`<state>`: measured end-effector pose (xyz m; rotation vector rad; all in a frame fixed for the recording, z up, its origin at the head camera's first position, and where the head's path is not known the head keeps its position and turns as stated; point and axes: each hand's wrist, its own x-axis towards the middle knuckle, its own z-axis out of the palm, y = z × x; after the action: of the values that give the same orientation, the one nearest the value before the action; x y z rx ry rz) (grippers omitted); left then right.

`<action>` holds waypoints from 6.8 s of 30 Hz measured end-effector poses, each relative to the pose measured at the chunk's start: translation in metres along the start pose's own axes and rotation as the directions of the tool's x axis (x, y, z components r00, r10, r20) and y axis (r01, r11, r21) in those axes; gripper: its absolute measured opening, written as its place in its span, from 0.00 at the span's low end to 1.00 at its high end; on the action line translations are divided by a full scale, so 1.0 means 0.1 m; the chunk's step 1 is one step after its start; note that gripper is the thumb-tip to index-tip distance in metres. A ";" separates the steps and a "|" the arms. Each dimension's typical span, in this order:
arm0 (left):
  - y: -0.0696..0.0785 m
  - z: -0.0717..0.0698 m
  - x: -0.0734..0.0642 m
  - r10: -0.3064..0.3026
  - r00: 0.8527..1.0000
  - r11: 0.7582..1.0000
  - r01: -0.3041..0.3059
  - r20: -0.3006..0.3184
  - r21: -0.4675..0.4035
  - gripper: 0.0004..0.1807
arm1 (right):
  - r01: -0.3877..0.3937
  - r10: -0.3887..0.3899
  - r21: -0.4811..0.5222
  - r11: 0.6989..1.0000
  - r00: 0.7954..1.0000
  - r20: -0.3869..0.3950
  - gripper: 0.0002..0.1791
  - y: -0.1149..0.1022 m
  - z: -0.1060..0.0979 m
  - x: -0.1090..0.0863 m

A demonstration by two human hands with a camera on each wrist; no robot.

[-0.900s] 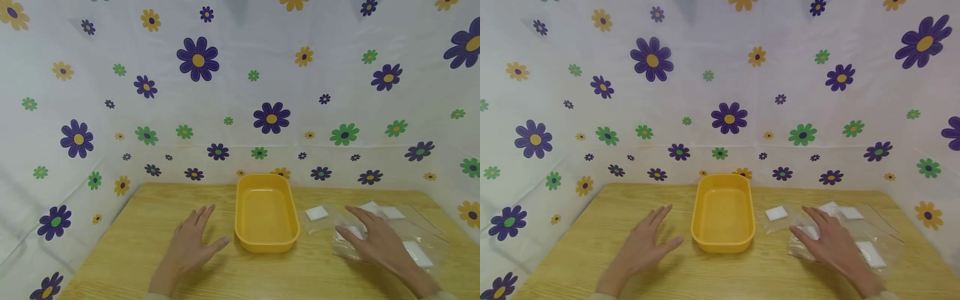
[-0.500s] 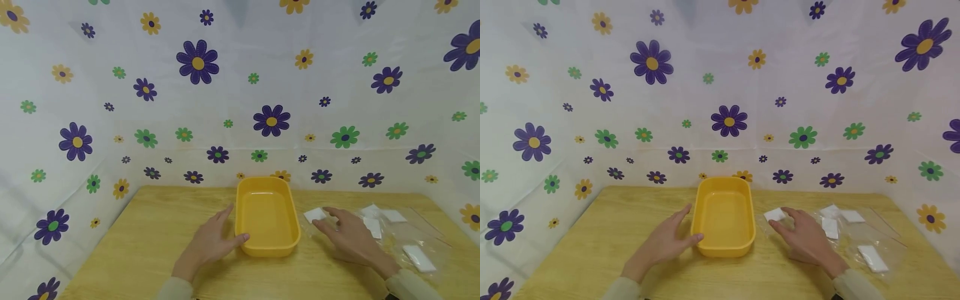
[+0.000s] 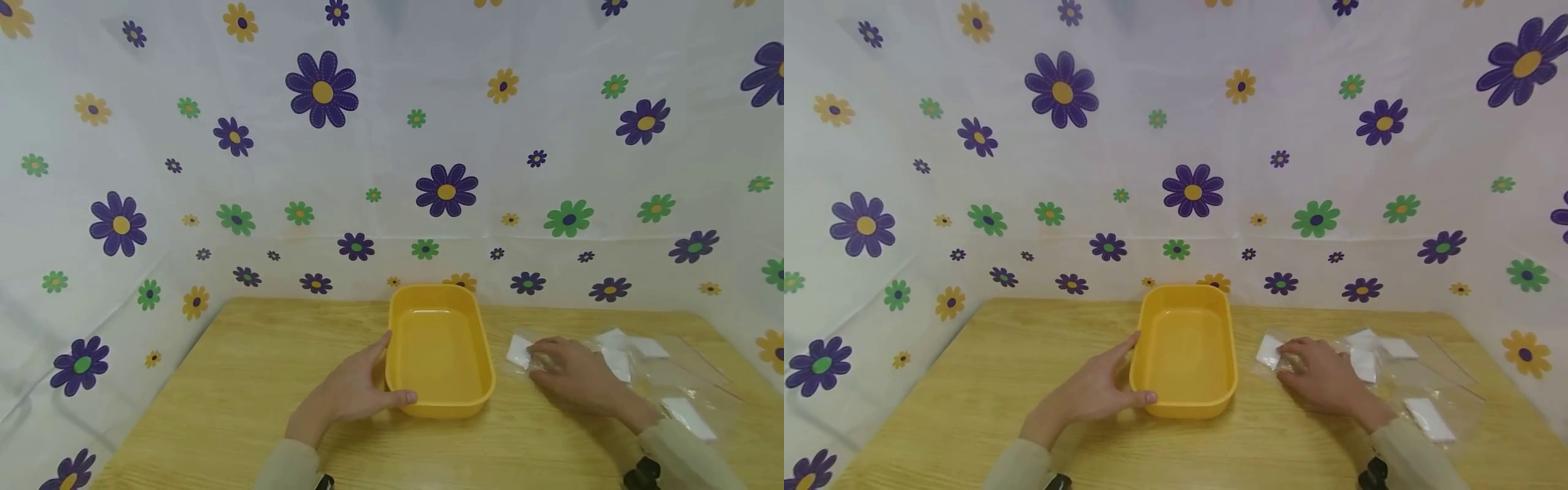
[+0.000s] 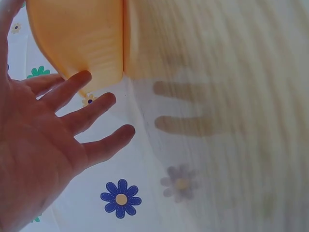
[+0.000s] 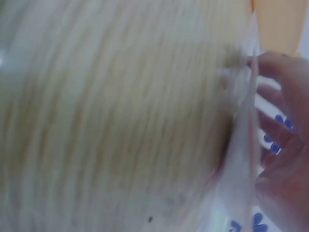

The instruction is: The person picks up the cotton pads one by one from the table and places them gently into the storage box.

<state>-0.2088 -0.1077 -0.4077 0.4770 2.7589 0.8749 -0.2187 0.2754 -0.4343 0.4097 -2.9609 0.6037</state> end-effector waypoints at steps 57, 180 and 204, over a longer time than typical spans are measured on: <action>0.01 0.03 0.17 -0.012 0.996 1.000 0.014 0.083 -0.026 0.64 | 0.035 0.003 0.312 0.949 0.993 -0.121 0.06 0.01 -0.22 0.00; 0.05 0.04 0.22 -0.046 0.987 0.998 0.053 0.151 -0.041 0.66 | 0.097 -0.117 -0.166 0.981 0.987 -0.113 0.39 0.11 -0.33 -0.39; 0.03 0.04 0.24 -0.045 0.988 0.999 0.046 0.147 -0.004 0.67 | 0.032 -0.028 0.097 0.995 0.999 -0.039 0.30 0.44 -0.34 -0.45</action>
<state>-0.2297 -0.0946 -0.4114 0.4568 2.6216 0.8047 -0.1863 0.3390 -0.4262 0.4449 -2.8923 0.7464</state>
